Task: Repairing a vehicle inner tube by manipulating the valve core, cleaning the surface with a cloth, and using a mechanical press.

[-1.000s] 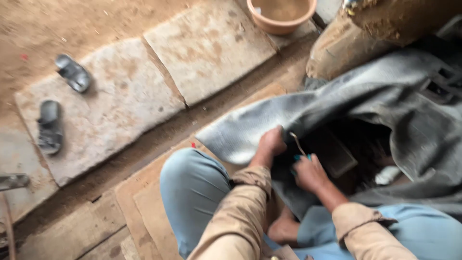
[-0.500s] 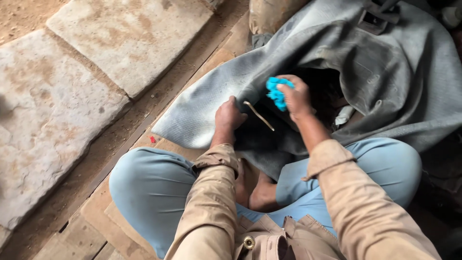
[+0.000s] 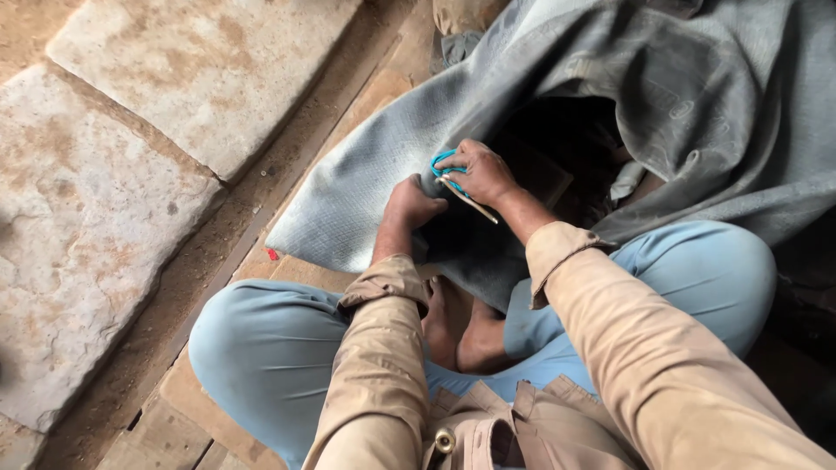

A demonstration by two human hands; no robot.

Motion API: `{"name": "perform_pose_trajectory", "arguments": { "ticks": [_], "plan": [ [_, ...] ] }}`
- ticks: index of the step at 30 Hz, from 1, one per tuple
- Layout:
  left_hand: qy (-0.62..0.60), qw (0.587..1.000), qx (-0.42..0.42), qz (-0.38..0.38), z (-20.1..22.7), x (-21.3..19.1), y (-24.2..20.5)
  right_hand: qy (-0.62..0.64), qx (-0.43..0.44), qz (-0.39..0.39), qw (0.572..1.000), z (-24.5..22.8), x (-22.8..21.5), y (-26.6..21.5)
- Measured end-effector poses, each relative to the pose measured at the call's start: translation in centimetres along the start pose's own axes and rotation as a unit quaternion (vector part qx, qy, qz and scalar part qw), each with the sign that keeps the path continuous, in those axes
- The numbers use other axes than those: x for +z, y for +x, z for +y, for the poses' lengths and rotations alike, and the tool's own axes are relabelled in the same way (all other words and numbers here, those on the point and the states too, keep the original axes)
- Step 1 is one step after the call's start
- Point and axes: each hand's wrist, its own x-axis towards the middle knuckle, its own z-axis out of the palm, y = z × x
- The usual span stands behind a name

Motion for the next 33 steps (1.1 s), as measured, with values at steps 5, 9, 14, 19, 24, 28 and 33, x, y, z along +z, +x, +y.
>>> {"name": "perform_pose_trajectory", "arguments": {
  "ticks": [5,9,14,19,24,28,33],
  "plan": [
    [-0.002,1.000,0.000,-0.017,-0.7,0.6,1.3,0.119,0.028,0.011,0.992,4.8,3.2,-2.0],
    [-0.022,1.000,0.008,-0.009,-1.4,0.8,1.0,0.338,0.201,-0.071,0.917,5.3,4.0,-3.9],
    [-0.001,1.000,0.008,-0.025,0.0,-0.8,0.7,0.149,0.208,-0.267,0.929,8.0,1.9,-3.8],
    [0.062,0.997,-0.015,0.036,2.4,-1.8,-1.4,0.274,0.251,-0.321,0.871,6.0,-0.8,-5.9],
    [0.113,0.986,0.023,0.117,1.3,-0.1,-1.3,0.377,0.204,-0.303,0.851,4.3,-0.1,-5.8],
    [0.145,0.969,0.067,0.189,0.2,0.6,-1.3,0.469,0.193,-0.236,0.829,0.0,-1.3,-5.7],
    [0.127,0.975,0.061,0.170,0.8,-0.1,-1.4,0.473,0.199,-0.205,0.833,-1.3,-1.8,-6.0]
  ]
}}
